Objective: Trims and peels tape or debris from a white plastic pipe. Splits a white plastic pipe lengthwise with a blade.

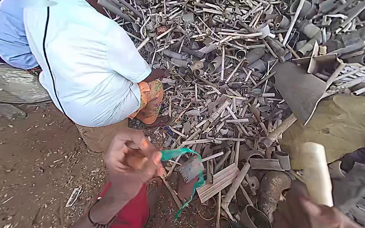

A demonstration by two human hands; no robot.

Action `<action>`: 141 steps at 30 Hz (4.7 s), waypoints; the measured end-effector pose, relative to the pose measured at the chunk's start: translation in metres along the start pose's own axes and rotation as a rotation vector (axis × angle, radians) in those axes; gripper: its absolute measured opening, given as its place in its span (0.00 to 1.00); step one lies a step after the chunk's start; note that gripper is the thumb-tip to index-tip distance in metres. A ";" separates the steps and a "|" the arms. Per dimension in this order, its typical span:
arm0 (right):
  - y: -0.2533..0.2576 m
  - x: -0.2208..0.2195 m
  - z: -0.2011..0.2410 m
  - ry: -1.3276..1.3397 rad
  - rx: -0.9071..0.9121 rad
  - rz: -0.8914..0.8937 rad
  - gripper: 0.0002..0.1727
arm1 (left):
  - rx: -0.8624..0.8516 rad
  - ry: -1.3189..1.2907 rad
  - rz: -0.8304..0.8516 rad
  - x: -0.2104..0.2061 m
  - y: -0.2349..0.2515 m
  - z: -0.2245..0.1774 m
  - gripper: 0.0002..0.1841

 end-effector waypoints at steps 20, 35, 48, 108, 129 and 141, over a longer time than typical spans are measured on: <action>0.017 -0.002 -0.060 -0.265 -0.095 0.015 0.10 | 0.041 0.645 0.736 -0.056 -0.056 0.045 0.17; 0.030 -0.002 -0.065 -0.333 -0.275 -0.247 0.03 | 0.149 0.649 0.772 -0.056 -0.061 0.048 0.15; 0.031 -0.013 -0.086 -0.321 -0.539 -0.315 0.19 | 1.688 -0.565 0.590 -0.106 -0.114 0.048 0.23; 0.003 -0.096 -0.075 -1.524 0.604 0.170 0.16 | 0.865 -0.776 -0.662 -0.046 -0.050 0.070 0.24; 0.015 -0.108 -0.086 -1.594 0.708 0.127 0.12 | 0.885 -0.879 -0.614 -0.052 -0.046 0.076 0.26; 0.022 -0.103 -0.086 -1.202 0.507 0.413 0.15 | 0.986 -1.116 -0.474 -0.059 -0.046 0.075 0.17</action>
Point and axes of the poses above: each hand's wrist, its own y-axis towards the middle knuckle, its own x-axis out of the back of the hand, z = x × y, the point moved 6 cm from there along y, towards the middle knuckle, and after that the axes turned 12 degrees about -y, right-handed, at the moved point
